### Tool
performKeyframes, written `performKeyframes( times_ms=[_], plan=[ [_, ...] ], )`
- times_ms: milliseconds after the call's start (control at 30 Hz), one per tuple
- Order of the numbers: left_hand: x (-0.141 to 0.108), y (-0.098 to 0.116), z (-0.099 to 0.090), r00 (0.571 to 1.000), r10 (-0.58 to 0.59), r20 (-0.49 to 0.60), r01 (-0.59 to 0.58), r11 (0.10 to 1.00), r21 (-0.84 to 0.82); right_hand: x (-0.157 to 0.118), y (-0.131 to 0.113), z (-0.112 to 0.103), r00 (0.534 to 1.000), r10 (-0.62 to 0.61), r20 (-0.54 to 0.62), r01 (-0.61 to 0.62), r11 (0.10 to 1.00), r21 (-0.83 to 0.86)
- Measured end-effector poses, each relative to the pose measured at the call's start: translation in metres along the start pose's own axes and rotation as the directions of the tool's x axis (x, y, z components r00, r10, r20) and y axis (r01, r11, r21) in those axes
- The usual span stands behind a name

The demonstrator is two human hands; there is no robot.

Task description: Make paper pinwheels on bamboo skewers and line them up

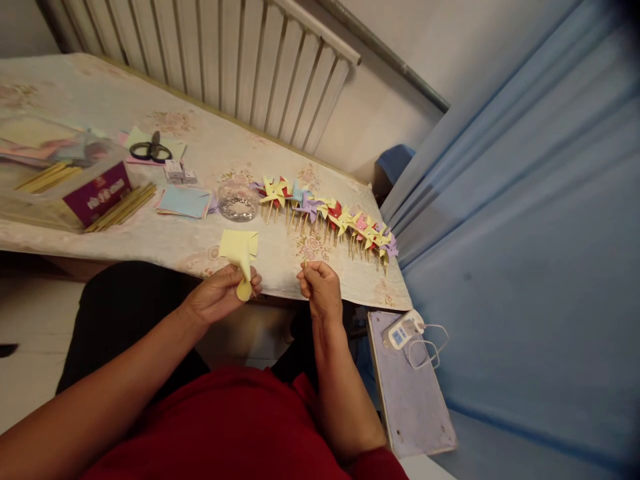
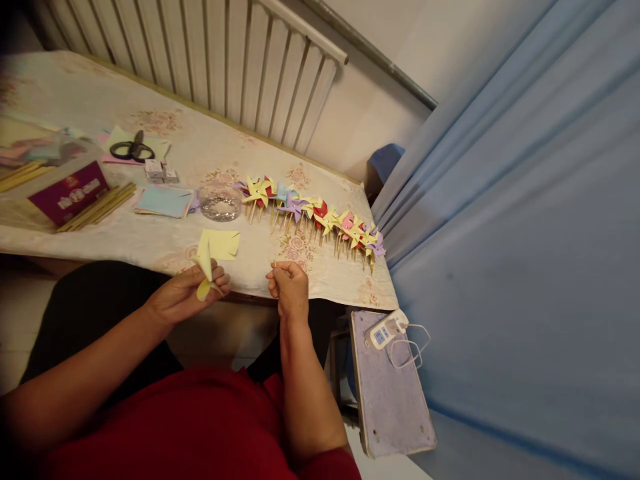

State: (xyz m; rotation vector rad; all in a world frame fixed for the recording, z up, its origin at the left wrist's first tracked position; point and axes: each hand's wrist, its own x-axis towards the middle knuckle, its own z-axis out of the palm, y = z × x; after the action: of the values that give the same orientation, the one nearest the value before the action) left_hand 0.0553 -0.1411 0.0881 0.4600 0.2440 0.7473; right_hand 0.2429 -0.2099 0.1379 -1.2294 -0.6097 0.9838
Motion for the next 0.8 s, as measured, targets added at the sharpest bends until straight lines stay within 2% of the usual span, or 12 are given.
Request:
performKeyframes(
  times_ms=[500, 800],
  plan=[
    [0.002, -0.0006, -0.0016, 1.0, -0.002, 0.027, 0.001, 1.0, 0.015, -0.0043, 0.0003, -0.0014, 1.0, -0.015, 0.02, 0.015, 1.0, -0.014],
    [0.0014, -0.0005, -0.0005, 1.0, 0.006, -0.01, -0.005, 1.0, 0.024, -0.008, -0.0016, -0.0001, 1.0, 0.007, 0.029, -0.007, 1.0, 0.013]
  ],
)
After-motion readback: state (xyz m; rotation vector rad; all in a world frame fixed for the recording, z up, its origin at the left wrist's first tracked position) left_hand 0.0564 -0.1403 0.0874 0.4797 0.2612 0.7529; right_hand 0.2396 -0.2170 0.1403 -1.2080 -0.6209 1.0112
